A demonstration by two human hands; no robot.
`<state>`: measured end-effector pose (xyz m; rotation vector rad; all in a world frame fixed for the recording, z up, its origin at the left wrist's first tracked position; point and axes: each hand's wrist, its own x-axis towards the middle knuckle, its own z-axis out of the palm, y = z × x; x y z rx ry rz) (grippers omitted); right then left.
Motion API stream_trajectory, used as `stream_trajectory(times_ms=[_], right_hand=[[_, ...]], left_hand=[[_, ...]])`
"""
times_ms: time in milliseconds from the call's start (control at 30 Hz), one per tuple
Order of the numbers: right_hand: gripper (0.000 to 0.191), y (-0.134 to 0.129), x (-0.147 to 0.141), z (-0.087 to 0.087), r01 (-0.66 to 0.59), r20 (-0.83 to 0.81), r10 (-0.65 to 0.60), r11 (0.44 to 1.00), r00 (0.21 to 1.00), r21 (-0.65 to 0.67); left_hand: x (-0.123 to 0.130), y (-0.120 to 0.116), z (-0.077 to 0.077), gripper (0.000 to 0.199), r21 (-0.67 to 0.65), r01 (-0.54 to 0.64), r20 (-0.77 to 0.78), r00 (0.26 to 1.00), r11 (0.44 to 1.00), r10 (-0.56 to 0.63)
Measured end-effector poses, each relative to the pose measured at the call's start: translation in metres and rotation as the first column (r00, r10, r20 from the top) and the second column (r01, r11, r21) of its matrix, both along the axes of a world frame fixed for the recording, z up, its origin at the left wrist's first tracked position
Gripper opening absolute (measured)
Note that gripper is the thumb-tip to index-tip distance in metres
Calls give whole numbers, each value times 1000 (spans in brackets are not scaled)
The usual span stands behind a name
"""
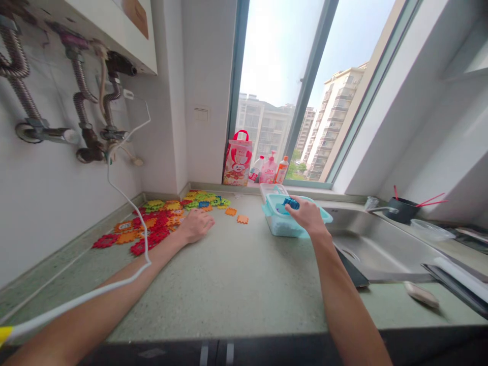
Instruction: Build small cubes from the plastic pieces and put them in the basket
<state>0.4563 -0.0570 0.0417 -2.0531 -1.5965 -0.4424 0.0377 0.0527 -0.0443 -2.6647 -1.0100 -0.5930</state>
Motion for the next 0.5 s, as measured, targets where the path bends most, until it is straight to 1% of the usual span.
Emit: stream_trajectory(times_ms=[100,200,400,500], right_hand=[[51,0,2,-3,-25,-42,20,991,999,-130],[50,1,2,-2,-43,-65,30,980,997,-194],[53,0,4,-3,-36,-71,18,966,997,-256],[53,-3,4,-5,-36,-55,24,973,998,-228]], left_hand=[[-1,2,-1,40,-6,0,1,1000,1000,0],[-1,3,-2,40,-16,-7,-4,1000,1000,7],[1,-4,4,36,-24,-47,-57,997,999,46],[-2,-6,8,37,-69,-114,-123,987,991,105]])
